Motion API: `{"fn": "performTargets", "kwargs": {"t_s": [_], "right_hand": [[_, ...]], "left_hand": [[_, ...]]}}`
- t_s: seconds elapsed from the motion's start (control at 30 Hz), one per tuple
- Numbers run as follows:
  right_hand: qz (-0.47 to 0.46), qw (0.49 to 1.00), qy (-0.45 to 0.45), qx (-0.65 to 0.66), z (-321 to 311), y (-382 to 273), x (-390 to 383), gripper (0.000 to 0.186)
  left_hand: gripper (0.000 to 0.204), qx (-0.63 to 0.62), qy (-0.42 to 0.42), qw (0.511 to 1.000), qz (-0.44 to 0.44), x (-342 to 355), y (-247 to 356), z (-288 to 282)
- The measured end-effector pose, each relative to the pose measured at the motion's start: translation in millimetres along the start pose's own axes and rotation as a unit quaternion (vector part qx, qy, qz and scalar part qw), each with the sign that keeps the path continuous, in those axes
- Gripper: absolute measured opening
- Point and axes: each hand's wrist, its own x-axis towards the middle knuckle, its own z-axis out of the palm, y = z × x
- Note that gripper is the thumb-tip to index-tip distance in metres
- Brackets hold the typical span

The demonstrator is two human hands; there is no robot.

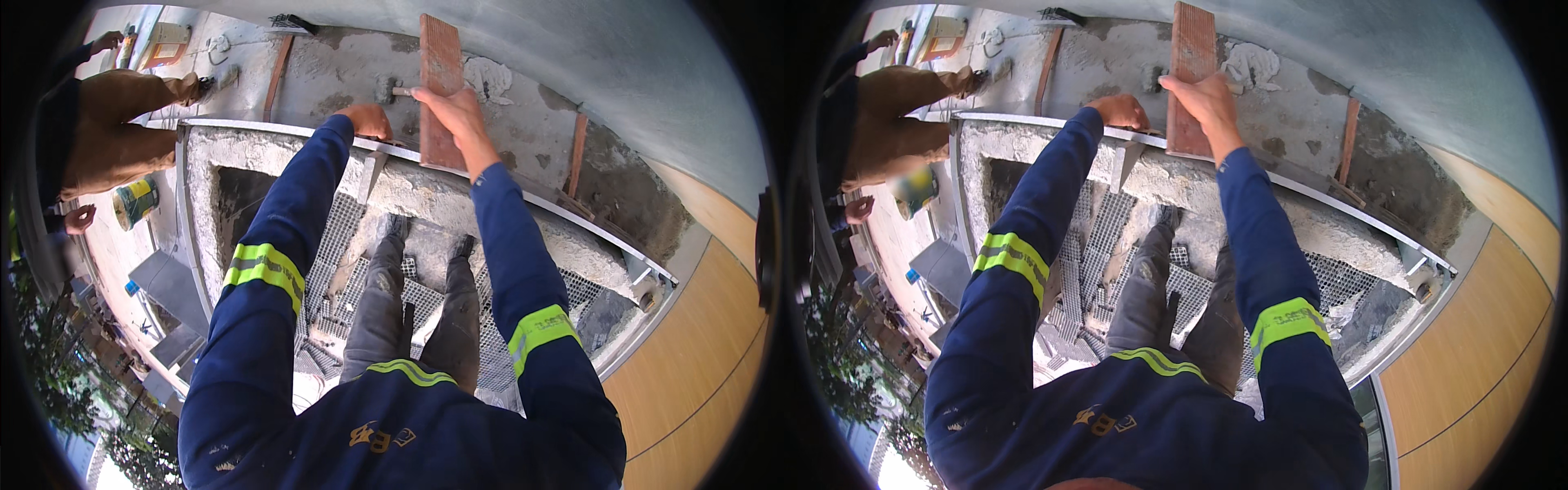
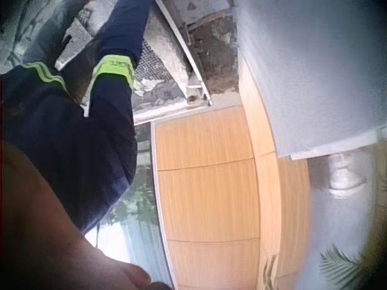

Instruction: The person positions a metal frame on a concrete base, uses a spirit level to check alignment, and then marks the frame with a marker. They spray a liquid onto the frame and wipe it with a cloth while another worker places a stone slab nearby.

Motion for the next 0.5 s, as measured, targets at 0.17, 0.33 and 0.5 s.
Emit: {"fn": "performTargets", "kwargs": {"t_s": [0.17,0.33,0.5], "right_hand": [[0.064,0.984,0.128,-0.102,58,-37,22,0.109],[0.071,0.973,0.172,-0.134,89,-51,21,0.113],[0.073,0.964,0.21,-0.144,107,-44,25,0.118]], "left_hand": [[0.051,-0.128,-0.007,0.99,-0.052,-34,11,-20],[0.049,-0.16,0.043,0.986,-0.032,-39,-11,-2],[0.038,-0.227,-0.034,0.973,-0.026,-37,-40,-3]]}}
